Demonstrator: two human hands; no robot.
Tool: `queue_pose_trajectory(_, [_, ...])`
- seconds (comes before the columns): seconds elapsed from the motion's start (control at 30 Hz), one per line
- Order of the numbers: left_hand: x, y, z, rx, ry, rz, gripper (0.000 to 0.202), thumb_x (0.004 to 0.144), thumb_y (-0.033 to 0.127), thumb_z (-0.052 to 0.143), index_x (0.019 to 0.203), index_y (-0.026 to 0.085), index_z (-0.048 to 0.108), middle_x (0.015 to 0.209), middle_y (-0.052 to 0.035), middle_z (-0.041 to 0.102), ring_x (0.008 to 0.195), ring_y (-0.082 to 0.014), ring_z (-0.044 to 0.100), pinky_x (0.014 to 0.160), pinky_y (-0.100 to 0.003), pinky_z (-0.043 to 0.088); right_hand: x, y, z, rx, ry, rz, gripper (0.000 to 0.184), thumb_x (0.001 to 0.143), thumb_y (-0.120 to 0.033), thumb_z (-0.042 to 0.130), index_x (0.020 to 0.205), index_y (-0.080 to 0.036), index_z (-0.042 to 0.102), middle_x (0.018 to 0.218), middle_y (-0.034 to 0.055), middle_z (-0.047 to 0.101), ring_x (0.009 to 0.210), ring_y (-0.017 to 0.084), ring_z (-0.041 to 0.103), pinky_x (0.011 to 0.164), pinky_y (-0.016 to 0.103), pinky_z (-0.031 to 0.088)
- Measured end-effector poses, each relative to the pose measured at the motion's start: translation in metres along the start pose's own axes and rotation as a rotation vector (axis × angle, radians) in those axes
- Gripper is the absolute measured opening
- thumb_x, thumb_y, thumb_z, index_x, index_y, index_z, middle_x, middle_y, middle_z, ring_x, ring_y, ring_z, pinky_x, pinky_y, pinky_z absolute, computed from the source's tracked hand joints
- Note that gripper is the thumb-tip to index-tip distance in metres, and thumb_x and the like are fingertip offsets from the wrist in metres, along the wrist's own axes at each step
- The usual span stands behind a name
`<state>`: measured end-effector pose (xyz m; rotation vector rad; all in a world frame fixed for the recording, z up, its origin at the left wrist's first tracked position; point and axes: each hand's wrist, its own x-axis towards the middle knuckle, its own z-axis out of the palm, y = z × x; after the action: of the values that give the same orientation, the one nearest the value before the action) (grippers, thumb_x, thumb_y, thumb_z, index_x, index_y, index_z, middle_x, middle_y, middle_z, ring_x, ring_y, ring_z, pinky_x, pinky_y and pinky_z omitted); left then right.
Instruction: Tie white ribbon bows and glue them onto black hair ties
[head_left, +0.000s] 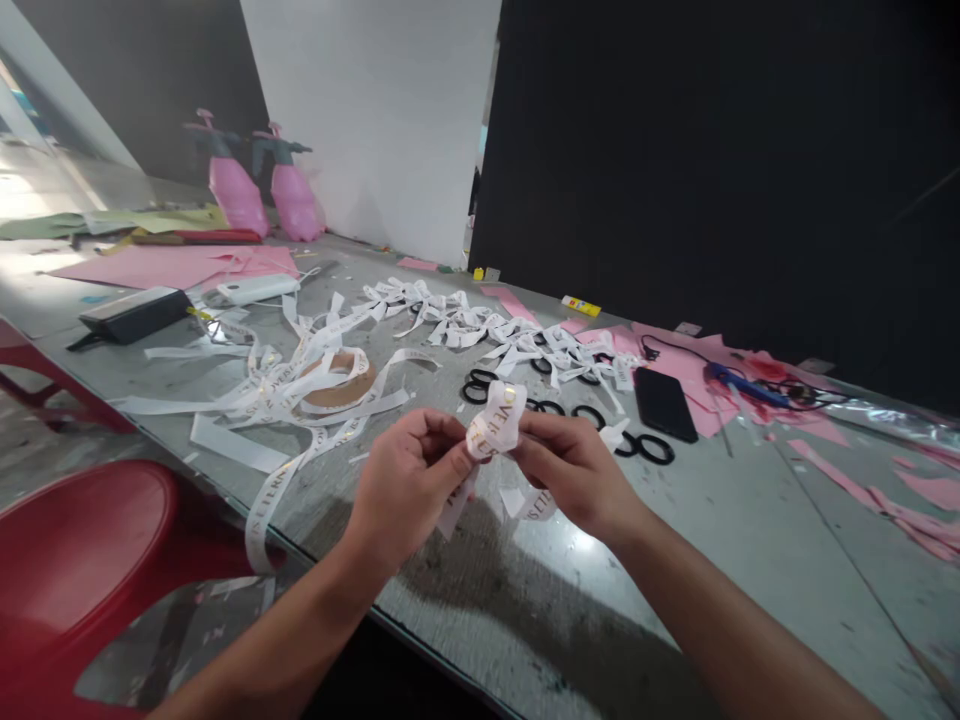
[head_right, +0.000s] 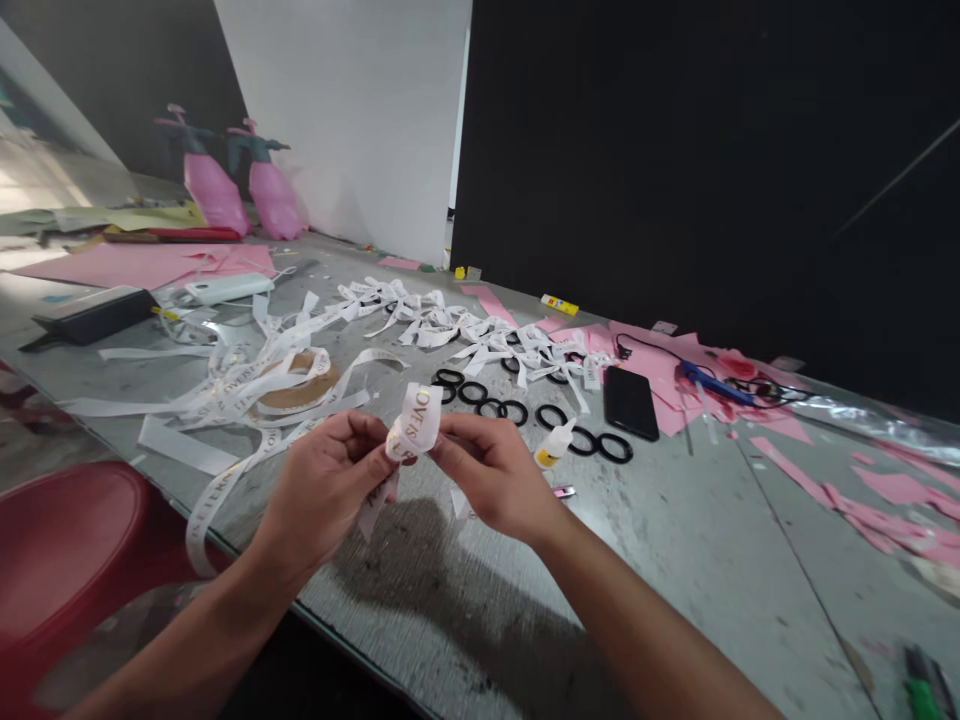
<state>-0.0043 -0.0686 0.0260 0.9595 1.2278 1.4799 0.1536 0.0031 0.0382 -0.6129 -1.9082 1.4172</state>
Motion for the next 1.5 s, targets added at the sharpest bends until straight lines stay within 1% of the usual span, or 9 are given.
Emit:
queue_pose_trajectory(0.13, [0.001,-0.002,0.001,-0.026,-0.030,0.012,0.036,0.075,0.026,0.074,0.106,0.016,0.060,0.070,0.0005,0.068,0.050,-0.0076,0.057,0.047,-0.017,0.045,-0.003,0.007,-0.003,0.017,-0.002,0.025,0.032,0.090,-0.043,0.052,0.082,-0.017,0.069,0.057,-0.0042,0.037,0.047,0.008,0.025,0.043,0.024,0.022])
queue_pose_trajectory(0.3, [0.002,-0.001,-0.001,0.084,-0.041,0.084,0.016,0.078,0.022,0.070,0.092,0.015,0.071,0.064,-0.0005,0.066,0.052,-0.0078,0.056,0.048,-0.017,0.044,-0.003,0.010,-0.001,-0.031,0.048,-0.007,0.043,0.091,-0.051,0.050,0.066,-0.017,0.060,0.056,-0.0042,0.034,0.048,0.008,0.024,0.044,0.024,0.020])
queue_pose_trajectory(0.53, [0.004,0.001,-0.004,0.146,0.011,0.125,0.021,0.074,0.025,0.074,0.093,0.015,0.073,0.070,-0.0029,0.070,0.057,-0.0106,0.059,0.053,-0.020,0.048,0.000,0.006,0.006,-0.134,0.173,0.051,0.029,0.085,-0.046,0.063,0.082,-0.018,0.071,0.059,-0.0032,0.048,0.051,0.008,0.033,0.046,0.024,0.027])
queue_pose_trajectory(0.7, [0.007,0.000,-0.005,0.005,-0.107,-0.017,0.029,0.074,0.031,0.076,0.097,0.014,0.072,0.073,-0.0040,0.070,0.055,-0.0089,0.057,0.050,-0.018,0.046,0.002,0.008,0.009,-0.066,0.216,0.018,0.021,0.079,-0.040,0.069,0.078,-0.019,0.071,0.064,-0.0012,0.057,0.055,0.009,0.044,0.048,0.023,0.033])
queue_pose_trajectory(0.9, [0.008,0.003,-0.006,-0.043,-0.240,-0.153,0.036,0.069,0.033,0.080,0.097,0.012,0.073,0.056,0.0000,0.062,0.046,-0.0063,0.049,0.043,-0.016,0.035,0.002,0.008,0.012,-0.051,0.324,0.039,0.024,0.070,-0.040,0.076,0.068,-0.019,0.063,0.060,-0.0021,0.059,0.053,0.010,0.049,0.048,0.022,0.039])
queue_pose_trajectory(1.0, [0.009,0.000,-0.005,-0.169,-0.214,-0.208,0.034,0.062,0.029,0.085,0.089,0.011,0.073,0.063,-0.0005,0.063,0.050,-0.0058,0.051,0.047,-0.016,0.040,0.002,0.008,0.012,-0.067,0.312,0.032,0.024,0.071,-0.040,0.075,0.070,-0.019,0.064,0.062,-0.0012,0.061,0.054,0.010,0.051,0.050,0.023,0.042])
queue_pose_trajectory(1.13, [0.011,-0.002,-0.004,-0.279,-0.162,-0.220,0.035,0.059,0.027,0.087,0.083,0.010,0.069,0.063,0.0008,0.062,0.049,-0.0037,0.049,0.046,-0.015,0.039,0.001,0.009,0.012,-0.057,0.295,0.021,0.025,0.074,-0.043,0.073,0.075,-0.019,0.067,0.068,0.0014,0.066,0.059,0.012,0.055,0.053,0.025,0.044])
queue_pose_trajectory(1.33, [0.012,-0.002,-0.005,-0.351,-0.207,-0.261,0.037,0.055,0.026,0.089,0.076,0.011,0.063,0.060,0.0023,0.060,0.048,-0.0029,0.049,0.045,-0.013,0.036,0.000,0.008,0.013,-0.026,0.256,0.012,0.021,0.077,-0.039,0.072,0.082,-0.019,0.069,0.073,0.0015,0.066,0.061,0.012,0.055,0.055,0.025,0.044])
queue_pose_trajectory(1.5, [0.013,-0.003,-0.006,-0.367,-0.224,-0.285,0.038,0.054,0.027,0.090,0.075,0.011,0.063,0.059,0.0018,0.060,0.048,-0.0038,0.050,0.046,-0.014,0.037,-0.001,0.006,0.014,-0.056,0.249,0.009,0.018,0.078,-0.036,0.071,0.075,-0.018,0.068,0.071,0.0009,0.062,0.061,0.011,0.052,0.054,0.025,0.041])
